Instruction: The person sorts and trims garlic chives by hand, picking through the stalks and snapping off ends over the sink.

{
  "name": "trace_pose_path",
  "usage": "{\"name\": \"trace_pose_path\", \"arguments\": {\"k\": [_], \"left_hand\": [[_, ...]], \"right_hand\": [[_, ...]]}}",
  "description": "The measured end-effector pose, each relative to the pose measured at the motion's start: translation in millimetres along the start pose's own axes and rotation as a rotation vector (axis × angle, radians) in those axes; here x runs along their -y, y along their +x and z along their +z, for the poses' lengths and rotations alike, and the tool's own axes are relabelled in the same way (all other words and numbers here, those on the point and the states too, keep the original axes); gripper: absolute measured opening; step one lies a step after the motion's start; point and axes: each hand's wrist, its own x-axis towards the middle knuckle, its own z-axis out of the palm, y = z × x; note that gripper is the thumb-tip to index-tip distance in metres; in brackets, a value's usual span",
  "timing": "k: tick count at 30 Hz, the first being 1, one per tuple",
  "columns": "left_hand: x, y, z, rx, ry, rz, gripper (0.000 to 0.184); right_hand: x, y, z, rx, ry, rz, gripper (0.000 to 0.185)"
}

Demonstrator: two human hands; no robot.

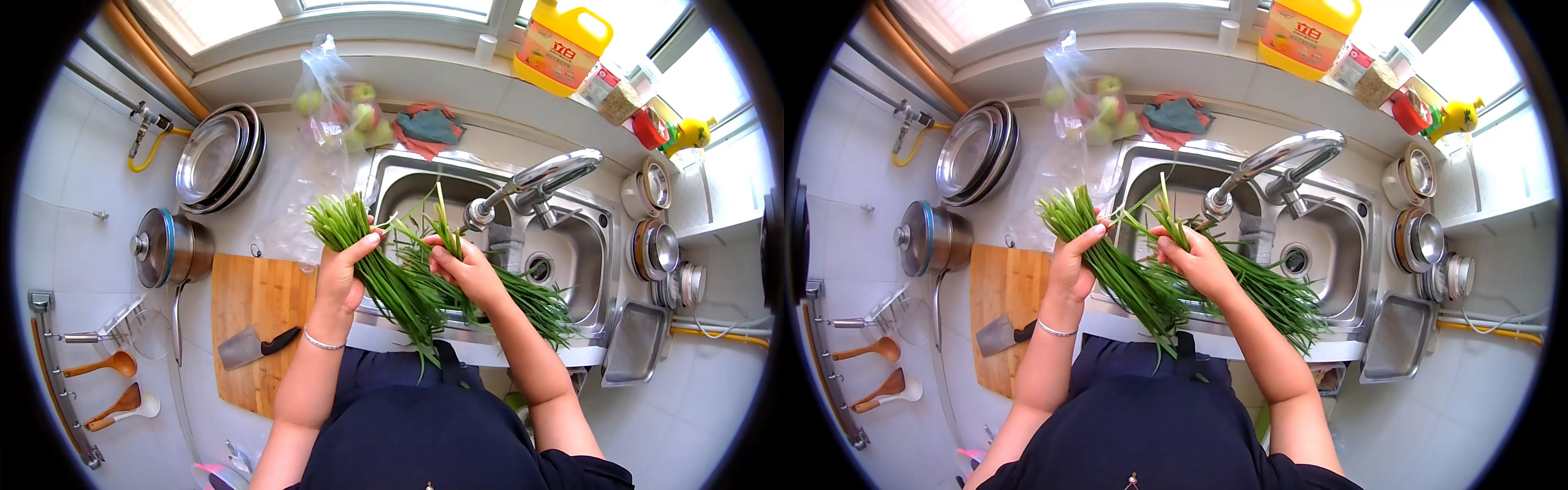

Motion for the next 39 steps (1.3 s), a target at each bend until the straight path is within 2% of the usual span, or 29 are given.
{"name": "trace_pose_path", "arguments": {"k": [3,5,11,16,20,22,26,28,29,31,32,33,35,39], "left_hand": [[4.0,-4.5,0.6,-0.006,-0.03,-0.025,0.036],[5.7,-5.9,-1.9,-0.016,-0.082,-0.047,0.035],[10.7,-8.8,1.6,0.0,-0.066,-0.087,0.035],[19.9,-10.4,5.3,0.088,-0.078,-0.108,0.026],[22.2,-11.4,6.9,-0.022,-0.034,-0.037,0.022],[22.6,-13.4,8.5,-0.033,0.004,0.015,0.023],[23.4,-13.5,5.6,-0.036,0.001,0.009,0.021],[21.6,-11.5,0.7,-0.009,0.029,0.015,0.019],[20.4,-10.6,-1.0,-0.01,0.029,0.015,0.019],[18.1,-9.0,-5.3,0.031,0.02,0.007,0.016],[20.0,-7.9,-9.3,0.049,0.044,-0.014,0.017],[20.8,-8.8,-6.6,0.053,0.045,-0.02,0.017],[20.6,-10.9,0.7,0.019,0.038,0.011,0.015],[10.2,-6.3,-14.3,-0.023,0.007,0.047,0.014]], "right_hand": [[0.1,1.7,4.7,0.009,0.093,-0.042,0.027],[-2.4,4.0,4.6,-0.011,0.123,-0.142,0.027],[-7.3,5.1,14.7,-0.018,0.01,-0.25,0.025],[-11.6,5.8,28.7,0.008,0.007,-0.224,0.024],[-16.5,6.2,29.3,-0.046,-0.06,-0.156,0.024],[-21.3,7.2,32.3,-0.053,0.079,-0.134,0.022],[-21.3,5.7,37.9,-0.089,0.148,-0.137,0.024],[-23.2,9.8,30.4,-0.268,-0.076,-0.345,0.025],[-24.2,11.2,24.6,-0.292,0.001,-0.368,0.024],[-9.2,5.9,13.7,-0.288,0.061,-0.239,0.023],[2.2,1.5,14.2,-0.309,-0.077,-0.225,0.023],[4.9,4.9,14.6,-0.316,-0.075,-0.223,0.023],[10.9,13.4,15.5,-0.23,-0.138,-0.394,0.023],[4.1,13.7,-8.5,-0.252,-0.211,-0.346,0.027]]}}
